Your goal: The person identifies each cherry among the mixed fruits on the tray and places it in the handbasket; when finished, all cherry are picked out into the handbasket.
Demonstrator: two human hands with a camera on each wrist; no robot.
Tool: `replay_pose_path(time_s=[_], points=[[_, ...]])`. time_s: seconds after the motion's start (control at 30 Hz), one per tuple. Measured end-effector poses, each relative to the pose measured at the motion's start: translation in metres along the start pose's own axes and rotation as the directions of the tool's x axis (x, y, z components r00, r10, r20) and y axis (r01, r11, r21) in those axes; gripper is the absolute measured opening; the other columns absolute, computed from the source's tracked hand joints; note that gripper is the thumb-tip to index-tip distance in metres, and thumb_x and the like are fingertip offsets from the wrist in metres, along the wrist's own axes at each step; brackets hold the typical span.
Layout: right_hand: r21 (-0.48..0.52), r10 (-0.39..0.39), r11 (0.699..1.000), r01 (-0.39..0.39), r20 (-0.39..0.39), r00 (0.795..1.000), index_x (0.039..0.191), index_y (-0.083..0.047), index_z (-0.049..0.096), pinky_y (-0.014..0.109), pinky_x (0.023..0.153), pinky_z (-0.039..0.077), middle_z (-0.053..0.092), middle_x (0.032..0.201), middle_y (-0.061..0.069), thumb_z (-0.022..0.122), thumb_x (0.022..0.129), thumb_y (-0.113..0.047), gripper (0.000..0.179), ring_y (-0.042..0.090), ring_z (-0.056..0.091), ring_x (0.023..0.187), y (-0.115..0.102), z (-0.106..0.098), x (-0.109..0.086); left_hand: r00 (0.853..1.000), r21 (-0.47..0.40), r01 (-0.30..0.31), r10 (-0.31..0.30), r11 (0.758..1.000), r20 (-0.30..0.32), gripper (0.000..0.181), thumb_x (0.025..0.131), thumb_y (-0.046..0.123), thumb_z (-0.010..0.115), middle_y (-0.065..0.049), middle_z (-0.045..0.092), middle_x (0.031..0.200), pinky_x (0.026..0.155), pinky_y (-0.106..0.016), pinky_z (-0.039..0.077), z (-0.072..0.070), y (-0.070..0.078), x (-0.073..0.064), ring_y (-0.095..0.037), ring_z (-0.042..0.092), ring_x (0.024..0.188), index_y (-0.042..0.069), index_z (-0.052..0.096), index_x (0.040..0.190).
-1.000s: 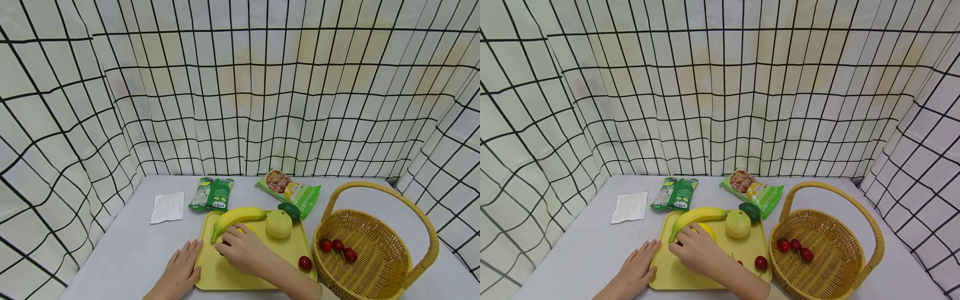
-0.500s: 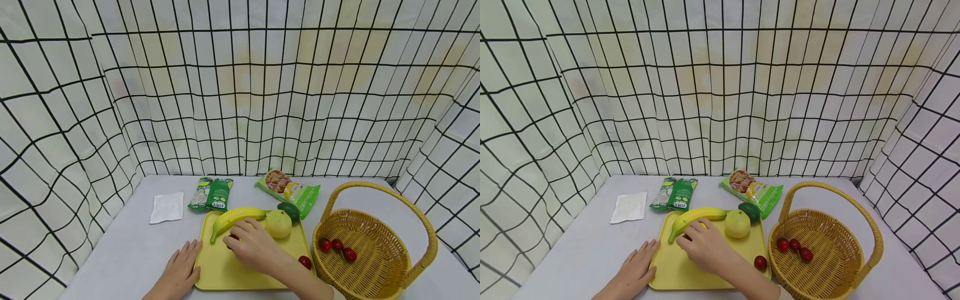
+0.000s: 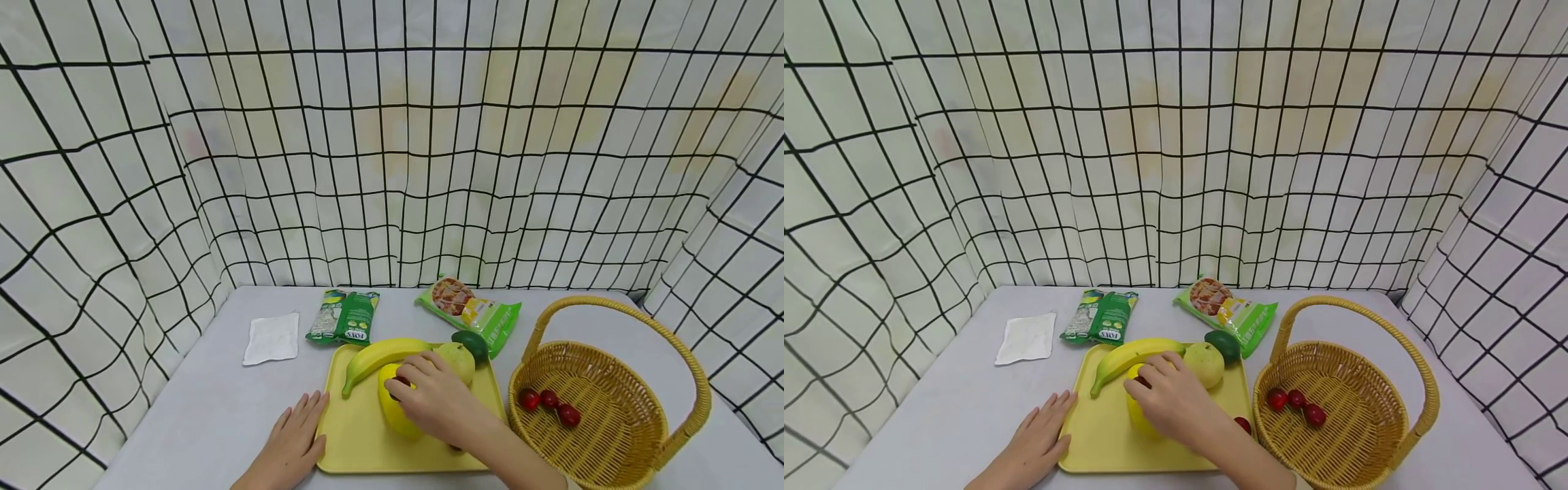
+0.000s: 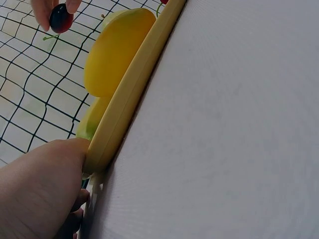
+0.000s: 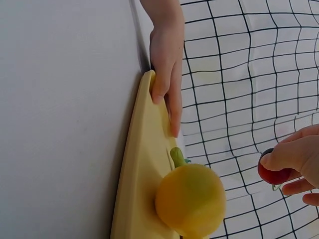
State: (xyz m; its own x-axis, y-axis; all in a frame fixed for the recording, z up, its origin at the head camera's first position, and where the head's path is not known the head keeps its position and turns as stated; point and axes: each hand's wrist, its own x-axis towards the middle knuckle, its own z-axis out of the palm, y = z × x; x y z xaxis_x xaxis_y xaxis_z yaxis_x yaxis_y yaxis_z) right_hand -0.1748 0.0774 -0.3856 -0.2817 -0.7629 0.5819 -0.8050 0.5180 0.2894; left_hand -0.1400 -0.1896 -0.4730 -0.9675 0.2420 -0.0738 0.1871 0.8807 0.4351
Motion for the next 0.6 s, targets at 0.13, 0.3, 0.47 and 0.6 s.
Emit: replay_pose_path(time_s=[0.13,0.3,0.47,0.6], points=[[-0.023,0.03,0.999,-0.03,0.02,0.999,0.09,-0.018,0.064,0.032,0.085,0.043,0.059,0.087,-0.002,0.067,0.078,-0.014,0.013,0.017,0.054,0.09,0.005,-0.004,-0.007,1.0,-0.001,0.008,-0.008,1.0,0.017,0.06,0.094,0.028,0.047,-0.015,0.026,0.147,0.106,-0.056,0.008,0.0,0.001,0.0,-0.035,0.015,0.136,0.007,0.024,0.145],[-0.047,0.052,0.998,-0.051,0.016,0.999,0.09,-0.017,0.063,0.032,0.085,0.043,0.06,0.087,-0.002,0.07,0.076,-0.015,0.016,0.018,0.054,0.091,0.012,-0.01,-0.013,1.0,0.001,0.008,-0.008,1.0,0.014,0.06,0.094,0.027,0.047,-0.015,0.027,0.147,0.106,-0.056,0.009,-0.001,0.001,0.0,-0.035,0.016,0.136,0.007,0.024,0.145],[-0.028,0.063,0.998,-0.063,-0.013,0.998,0.09,-0.015,0.064,0.035,0.086,0.043,0.061,0.086,-0.001,0.07,0.075,-0.013,0.016,0.021,0.055,0.09,0.019,-0.014,-0.019,1.0,0.006,0.005,-0.005,1.0,-0.001,0.059,0.094,0.026,0.047,-0.015,0.028,0.146,0.106,-0.055,0.009,-0.002,0.002,0.0,-0.035,0.016,0.135,0.006,0.025,0.145],[-0.015,0.091,0.996,-0.091,0.016,0.996,0.093,-0.015,0.064,0.036,0.088,0.043,0.061,0.087,-0.001,0.071,0.074,-0.012,0.02,0.021,0.054,0.092,0.024,-0.018,-0.028,1.0,0.007,0.006,-0.006,1.0,0.001,0.059,0.094,0.026,0.047,-0.016,0.028,0.146,0.106,-0.055,0.009,-0.001,0.002,0.0,-0.035,0.017,0.135,0.006,0.025,0.145]])
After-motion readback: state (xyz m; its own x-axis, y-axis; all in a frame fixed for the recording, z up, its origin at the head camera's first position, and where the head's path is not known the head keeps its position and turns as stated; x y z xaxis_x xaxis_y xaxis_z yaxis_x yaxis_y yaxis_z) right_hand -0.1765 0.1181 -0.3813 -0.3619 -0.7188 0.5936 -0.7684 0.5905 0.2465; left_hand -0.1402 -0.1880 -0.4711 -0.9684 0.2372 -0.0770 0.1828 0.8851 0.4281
